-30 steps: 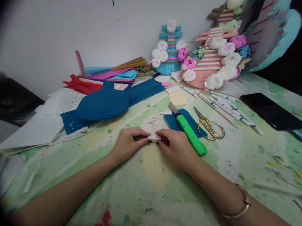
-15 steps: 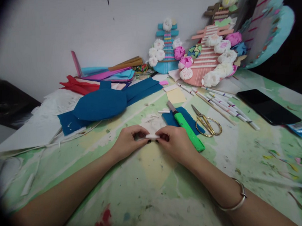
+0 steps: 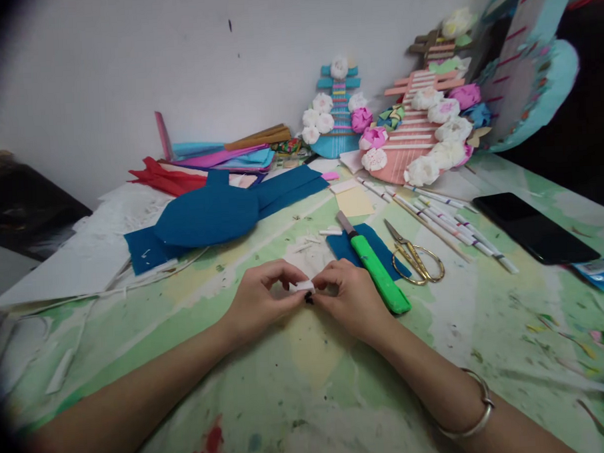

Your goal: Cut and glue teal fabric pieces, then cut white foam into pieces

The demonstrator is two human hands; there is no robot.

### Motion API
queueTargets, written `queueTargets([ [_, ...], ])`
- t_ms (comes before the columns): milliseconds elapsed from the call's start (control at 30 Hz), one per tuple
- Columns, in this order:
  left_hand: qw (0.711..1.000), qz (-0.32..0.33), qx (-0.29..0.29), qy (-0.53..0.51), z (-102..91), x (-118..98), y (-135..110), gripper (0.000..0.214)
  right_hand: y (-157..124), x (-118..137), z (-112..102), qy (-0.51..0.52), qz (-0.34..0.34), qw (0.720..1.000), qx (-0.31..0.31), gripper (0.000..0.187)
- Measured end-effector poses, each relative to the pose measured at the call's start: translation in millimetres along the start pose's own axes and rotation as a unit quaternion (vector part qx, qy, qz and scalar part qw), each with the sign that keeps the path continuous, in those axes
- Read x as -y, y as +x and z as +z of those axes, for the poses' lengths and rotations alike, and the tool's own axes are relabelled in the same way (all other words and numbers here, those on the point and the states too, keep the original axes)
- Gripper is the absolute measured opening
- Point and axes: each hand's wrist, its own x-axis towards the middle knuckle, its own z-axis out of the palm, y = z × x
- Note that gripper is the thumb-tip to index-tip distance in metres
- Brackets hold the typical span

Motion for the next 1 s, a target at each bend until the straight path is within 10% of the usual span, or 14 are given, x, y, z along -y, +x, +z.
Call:
queueTargets([
  [533, 0.992, -0.041, 0.036, -0.112, 0.0, 11, 1, 0.017, 1, -2, -3, 0.072, 0.032, 0.996, 0.029, 0.007],
  [733, 0.945, -0.079, 0.09, -0.303, -13.6, 8, 7, 0.035, 1, 6, -14, 0.351, 0.137, 0.92, 0.102, 0.024],
  [1000, 0.934, -0.066, 0.196, -0.291, -13.9, 8, 7, 0.031, -2, 14, -10, 0.425, 0.13, 0.879, 0.173, 0.009],
])
